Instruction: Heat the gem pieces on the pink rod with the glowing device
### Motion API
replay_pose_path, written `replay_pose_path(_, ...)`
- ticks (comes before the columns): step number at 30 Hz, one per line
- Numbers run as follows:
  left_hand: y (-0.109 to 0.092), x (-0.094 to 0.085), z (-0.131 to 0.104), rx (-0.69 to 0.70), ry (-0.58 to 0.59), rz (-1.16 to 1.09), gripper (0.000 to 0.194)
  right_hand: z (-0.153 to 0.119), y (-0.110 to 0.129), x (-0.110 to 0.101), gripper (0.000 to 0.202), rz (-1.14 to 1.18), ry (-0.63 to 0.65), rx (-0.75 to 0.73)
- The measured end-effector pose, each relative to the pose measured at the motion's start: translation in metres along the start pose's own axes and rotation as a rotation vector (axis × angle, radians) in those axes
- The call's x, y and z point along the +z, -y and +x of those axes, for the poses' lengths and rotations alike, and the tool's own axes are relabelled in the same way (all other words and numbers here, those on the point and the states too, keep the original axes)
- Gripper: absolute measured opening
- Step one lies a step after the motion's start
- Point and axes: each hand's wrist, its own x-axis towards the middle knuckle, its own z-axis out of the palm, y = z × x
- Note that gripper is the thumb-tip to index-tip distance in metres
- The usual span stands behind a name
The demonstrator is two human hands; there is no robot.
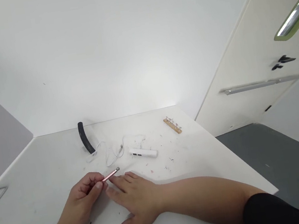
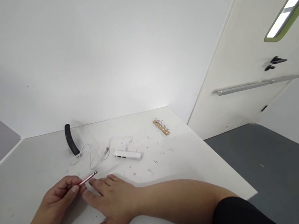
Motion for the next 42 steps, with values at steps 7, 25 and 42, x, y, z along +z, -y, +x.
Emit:
replay_pose_path(7, 0.004, 0.005, -0.002, 0.06, -0.038, 0.091, 0.023, 0.0, -0.011, 0.013, 0.107, 0.137, -0.031, -0.076)
replay_pose_path(25, -0.001, 0.028, -0.009, 0.178, 0.366, 0.12, 0.016, -0.002, -0.016, 0.021, 0.108, 0.32, -0.049, -0.067)
replay_pose_path(42, 0.0, 0.028, -0.007, 0.162, 0.365, 0.105, 0.012, 0.003, -0.021, 0.029, 0.112, 0.328, -0.13, -0.129)
